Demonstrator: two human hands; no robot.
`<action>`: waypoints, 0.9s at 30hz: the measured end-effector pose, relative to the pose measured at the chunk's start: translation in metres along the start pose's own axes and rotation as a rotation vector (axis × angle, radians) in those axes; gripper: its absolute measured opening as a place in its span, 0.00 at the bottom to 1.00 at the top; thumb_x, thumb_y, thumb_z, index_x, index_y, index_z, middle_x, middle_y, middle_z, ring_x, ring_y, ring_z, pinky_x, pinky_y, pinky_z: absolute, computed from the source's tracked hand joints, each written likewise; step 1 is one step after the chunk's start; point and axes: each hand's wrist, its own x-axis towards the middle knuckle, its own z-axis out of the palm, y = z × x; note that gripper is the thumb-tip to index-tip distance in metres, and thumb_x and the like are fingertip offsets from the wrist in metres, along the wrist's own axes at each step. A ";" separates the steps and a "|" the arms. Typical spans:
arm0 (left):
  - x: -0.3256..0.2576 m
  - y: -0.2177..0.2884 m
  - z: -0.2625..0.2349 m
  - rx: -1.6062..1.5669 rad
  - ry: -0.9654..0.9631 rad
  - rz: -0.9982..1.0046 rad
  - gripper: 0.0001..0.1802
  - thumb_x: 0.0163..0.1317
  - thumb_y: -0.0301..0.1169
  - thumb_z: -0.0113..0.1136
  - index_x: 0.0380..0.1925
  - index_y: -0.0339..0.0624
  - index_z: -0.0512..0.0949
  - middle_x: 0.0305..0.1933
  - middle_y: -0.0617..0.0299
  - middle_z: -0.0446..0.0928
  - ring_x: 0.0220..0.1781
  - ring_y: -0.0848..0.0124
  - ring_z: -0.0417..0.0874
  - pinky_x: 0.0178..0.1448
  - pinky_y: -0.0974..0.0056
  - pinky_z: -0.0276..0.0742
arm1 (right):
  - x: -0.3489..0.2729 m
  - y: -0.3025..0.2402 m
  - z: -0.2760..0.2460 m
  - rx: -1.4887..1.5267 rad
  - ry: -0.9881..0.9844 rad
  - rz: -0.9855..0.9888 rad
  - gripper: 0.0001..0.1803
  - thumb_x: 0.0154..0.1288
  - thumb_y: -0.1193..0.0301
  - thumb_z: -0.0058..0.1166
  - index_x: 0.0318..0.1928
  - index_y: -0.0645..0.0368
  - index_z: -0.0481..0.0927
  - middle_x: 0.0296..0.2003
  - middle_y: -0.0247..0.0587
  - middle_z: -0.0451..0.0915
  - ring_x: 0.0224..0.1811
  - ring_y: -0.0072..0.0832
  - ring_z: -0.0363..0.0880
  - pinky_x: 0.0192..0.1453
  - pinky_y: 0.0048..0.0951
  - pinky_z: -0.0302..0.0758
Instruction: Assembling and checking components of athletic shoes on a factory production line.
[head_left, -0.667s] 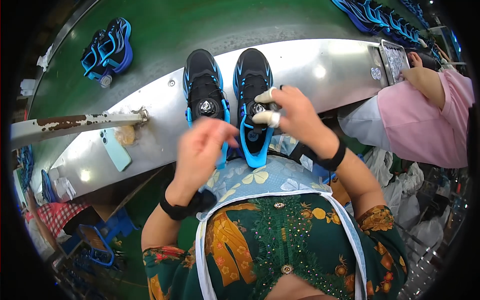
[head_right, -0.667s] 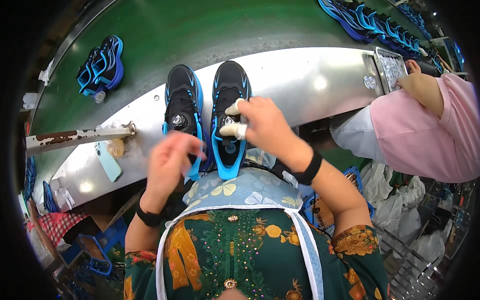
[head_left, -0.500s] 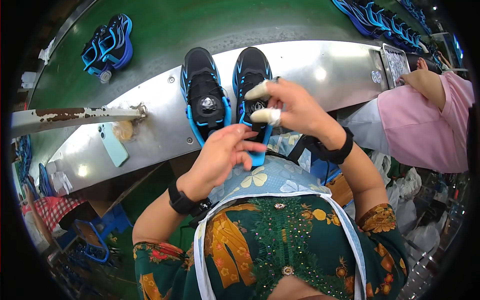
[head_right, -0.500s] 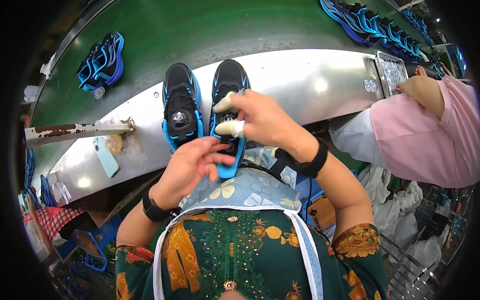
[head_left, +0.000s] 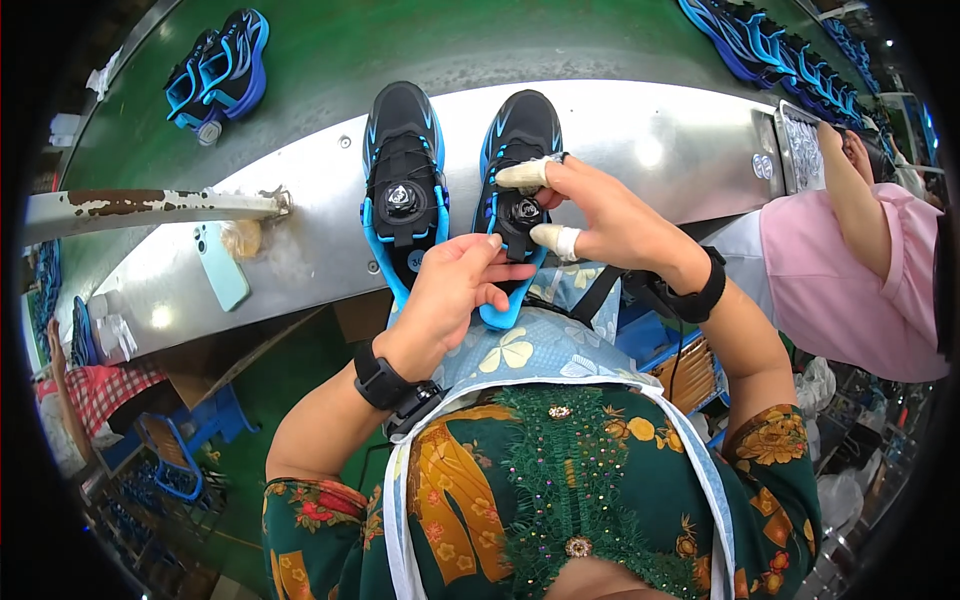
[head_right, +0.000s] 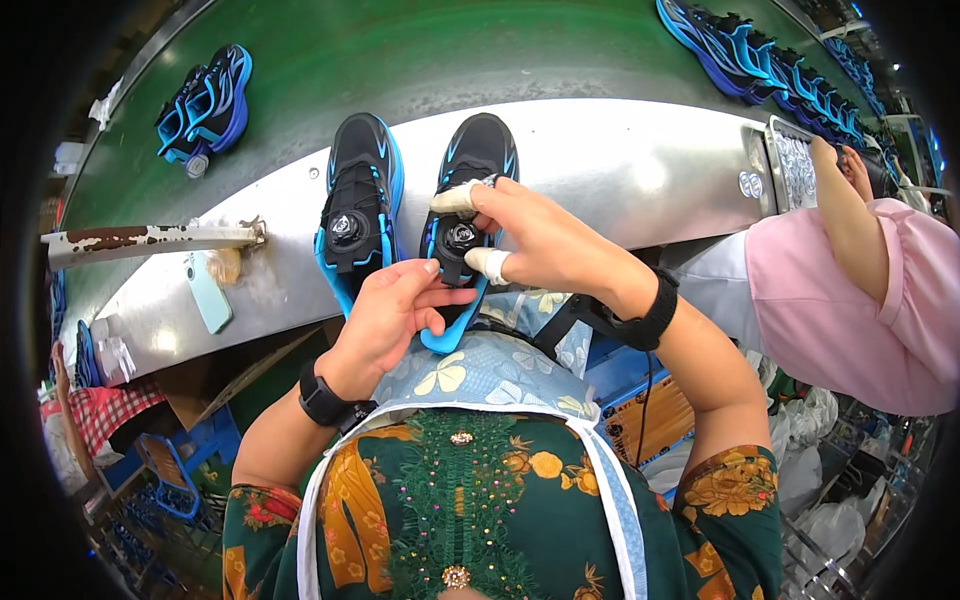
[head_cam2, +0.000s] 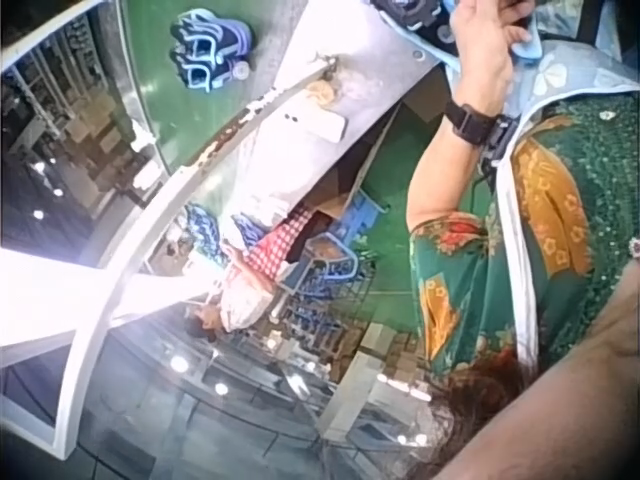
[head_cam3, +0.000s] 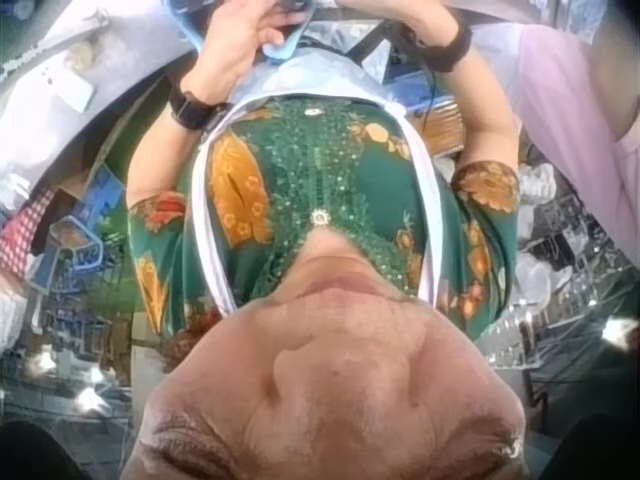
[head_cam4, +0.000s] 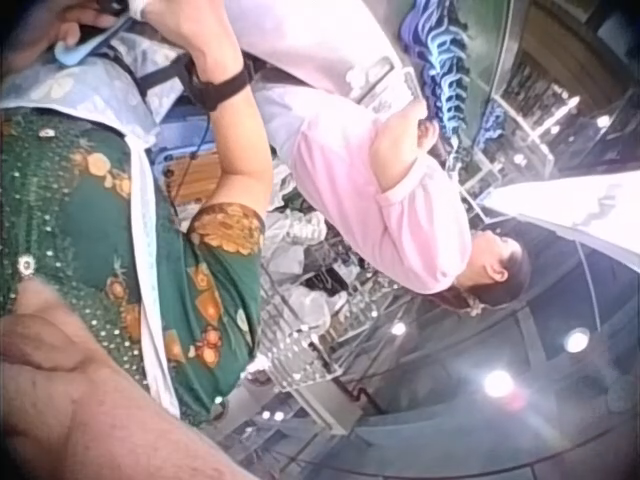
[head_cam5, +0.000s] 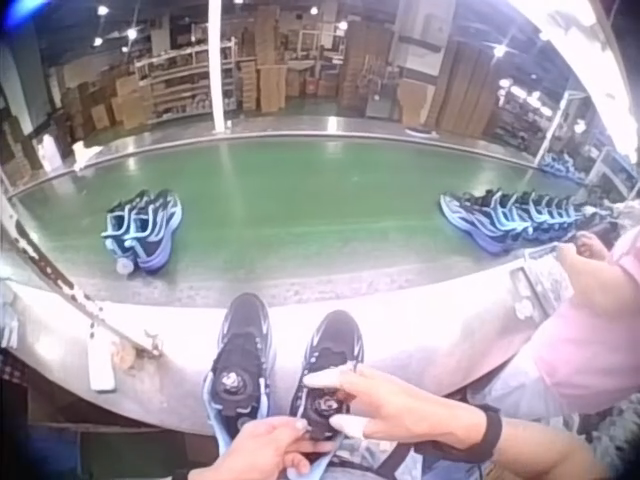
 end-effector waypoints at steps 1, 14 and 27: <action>-0.001 0.000 0.001 0.002 0.003 0.007 0.12 0.72 0.32 0.50 0.43 0.33 0.74 0.41 0.55 0.79 0.49 0.60 0.85 0.28 0.69 0.77 | -0.002 0.001 0.000 0.000 0.001 0.001 0.18 0.55 0.74 0.63 0.49 0.53 0.81 0.30 0.41 0.72 0.39 0.38 0.73 0.45 0.34 0.72; -0.040 0.032 -0.008 0.367 -0.293 0.056 0.16 0.73 0.34 0.48 0.45 0.30 0.78 0.46 0.53 0.80 0.41 0.69 0.84 0.30 0.72 0.77 | -0.015 0.011 0.004 -0.050 0.178 0.086 0.19 0.55 0.65 0.67 0.47 0.55 0.83 0.36 0.44 0.82 0.36 0.33 0.79 0.43 0.31 0.75; 0.000 0.053 -0.080 0.728 0.017 0.836 0.21 0.51 0.27 0.68 0.48 0.40 0.78 0.42 0.61 0.73 0.49 0.65 0.74 0.58 0.64 0.67 | 0.020 -0.010 -0.007 -0.170 0.088 0.084 0.14 0.62 0.69 0.61 0.49 0.56 0.82 0.40 0.45 0.83 0.42 0.41 0.78 0.48 0.36 0.75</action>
